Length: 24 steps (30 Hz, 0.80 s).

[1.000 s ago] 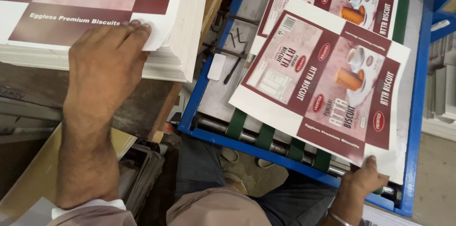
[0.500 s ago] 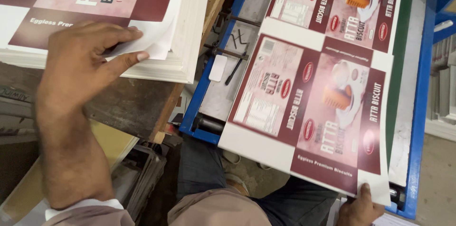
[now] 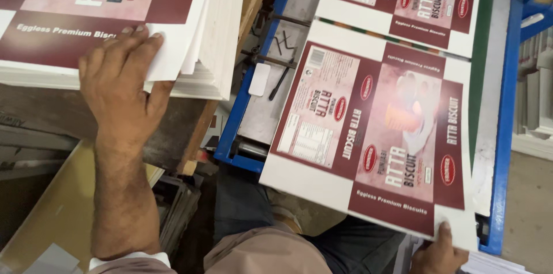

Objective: The person repeatedly picks up printed cardboard sheets from a stack on the left and places them onto a conveyor belt on the right. The sheets feature packaging designs for 'Punjabi Attra Biscuit' and are fed into a blue industrial machine. The person maintains a steady rhythm, ensuring each sheet is aligned before it enters the rollers.

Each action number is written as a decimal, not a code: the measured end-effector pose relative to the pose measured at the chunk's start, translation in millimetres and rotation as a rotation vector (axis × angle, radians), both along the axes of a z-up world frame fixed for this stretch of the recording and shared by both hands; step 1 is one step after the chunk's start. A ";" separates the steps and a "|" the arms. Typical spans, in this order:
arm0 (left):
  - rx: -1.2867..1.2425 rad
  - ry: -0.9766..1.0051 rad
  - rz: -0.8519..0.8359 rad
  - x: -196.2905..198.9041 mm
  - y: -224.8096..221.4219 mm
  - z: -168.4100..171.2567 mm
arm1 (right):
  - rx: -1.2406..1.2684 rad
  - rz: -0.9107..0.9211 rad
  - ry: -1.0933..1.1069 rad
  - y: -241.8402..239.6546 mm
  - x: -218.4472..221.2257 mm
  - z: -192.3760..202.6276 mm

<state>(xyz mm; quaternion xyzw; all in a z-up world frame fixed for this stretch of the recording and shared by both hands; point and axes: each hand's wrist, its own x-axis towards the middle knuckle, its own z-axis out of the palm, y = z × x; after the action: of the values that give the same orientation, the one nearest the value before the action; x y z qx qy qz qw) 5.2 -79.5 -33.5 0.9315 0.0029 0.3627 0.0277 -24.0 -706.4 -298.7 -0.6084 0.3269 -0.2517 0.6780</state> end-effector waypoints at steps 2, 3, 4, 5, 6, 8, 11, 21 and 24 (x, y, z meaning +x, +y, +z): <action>0.026 -0.035 -0.003 1.2 -5.9 8.7 | 0.019 0.118 -0.172 -0.5 22.0 -2.0; 0.057 -0.059 -0.003 0.4 -10.2 13.6 | 0.028 0.178 -0.261 -1.8 31.0 -3.5; 0.089 -0.084 -0.006 0.6 -14.4 17.9 | 0.078 0.128 -0.246 -2.0 38.8 -6.1; 0.089 -0.088 -0.009 0.9 -17.3 20.9 | 0.128 0.078 -0.230 -1.0 54.1 -9.6; 0.091 -0.091 -0.010 0.7 -18.3 22.8 | 0.178 0.027 -0.214 0.8 67.1 -13.0; 0.076 -0.048 0.000 -1.6 -16.4 21.5 | 0.210 0.022 -0.169 6.4 81.7 -22.8; 0.034 0.053 0.010 -5.9 -10.7 16.5 | 0.261 0.143 -0.060 18.3 83.7 -40.4; -0.382 0.064 -0.216 -12.0 38.9 67.9 | 0.453 0.650 0.148 103.9 47.6 -10.9; -0.223 -0.084 -0.153 -3.3 35.7 64.8 | 0.398 0.707 0.194 132.2 51.3 29.8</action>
<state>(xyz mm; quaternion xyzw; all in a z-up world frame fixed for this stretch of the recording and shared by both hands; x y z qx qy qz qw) 1.9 -43.8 31.3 0.9042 -0.0292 0.3956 0.1586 27.3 -574.2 -268.9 -0.5611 0.2025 0.1232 0.7931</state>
